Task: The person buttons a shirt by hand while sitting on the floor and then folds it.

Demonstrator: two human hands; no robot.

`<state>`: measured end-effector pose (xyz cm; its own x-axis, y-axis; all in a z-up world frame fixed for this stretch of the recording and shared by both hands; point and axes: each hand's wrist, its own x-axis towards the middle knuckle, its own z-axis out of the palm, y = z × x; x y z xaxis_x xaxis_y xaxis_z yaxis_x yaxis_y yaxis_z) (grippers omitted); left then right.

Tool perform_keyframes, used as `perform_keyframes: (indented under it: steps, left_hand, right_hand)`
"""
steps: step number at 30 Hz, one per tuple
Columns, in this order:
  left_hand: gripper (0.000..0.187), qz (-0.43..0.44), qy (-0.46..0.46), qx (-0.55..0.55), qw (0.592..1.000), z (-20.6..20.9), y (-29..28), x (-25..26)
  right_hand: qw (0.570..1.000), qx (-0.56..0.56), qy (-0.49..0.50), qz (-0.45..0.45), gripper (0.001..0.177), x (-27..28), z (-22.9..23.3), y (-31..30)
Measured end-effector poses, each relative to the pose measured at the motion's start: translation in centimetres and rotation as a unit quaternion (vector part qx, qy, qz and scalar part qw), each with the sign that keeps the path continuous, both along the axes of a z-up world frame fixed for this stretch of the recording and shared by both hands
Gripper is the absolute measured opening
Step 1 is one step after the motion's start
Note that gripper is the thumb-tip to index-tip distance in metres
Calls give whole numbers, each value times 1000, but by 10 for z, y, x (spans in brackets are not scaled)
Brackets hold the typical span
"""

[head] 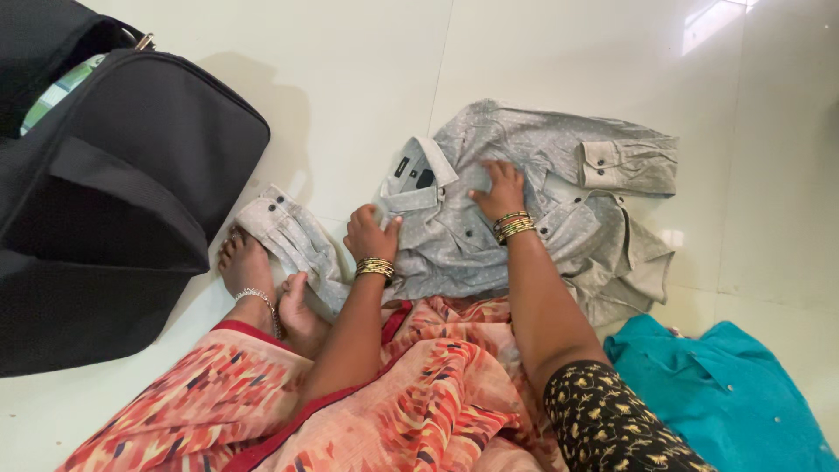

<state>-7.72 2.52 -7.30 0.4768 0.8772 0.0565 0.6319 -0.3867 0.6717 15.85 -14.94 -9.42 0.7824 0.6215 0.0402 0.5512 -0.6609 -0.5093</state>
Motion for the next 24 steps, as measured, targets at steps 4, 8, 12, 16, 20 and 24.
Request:
perform_keyframes:
  steps: [4,8,12,16,20,24]
  left_hand:
    - [30,-68,52,39,996,-23,6,-8]
    - [24,-92,59,-17,994,-24,14,-15]
    - [39,-131,17,27,991,-12,15,-20]
    - [44,-149,23,23,988,-17,12,-29]
    - [39,-164,27,10,986,-21,17,-29]
    - [44,-183,35,-11,982,-9,19,-32]
  right_hand:
    - [997,-22,5,-80,85,-1,3,-5]
    - [995,-2,-50,-81,78,-1,-13,-9]
    - [986,-69,7,-149,54,23,-19,9]
    - [986,-47,-138,-80,78,42,27,60]
    - [962,-257,-92,26,118,56,83,109]
    - [954,-298,-25,37,114,53,87,102]
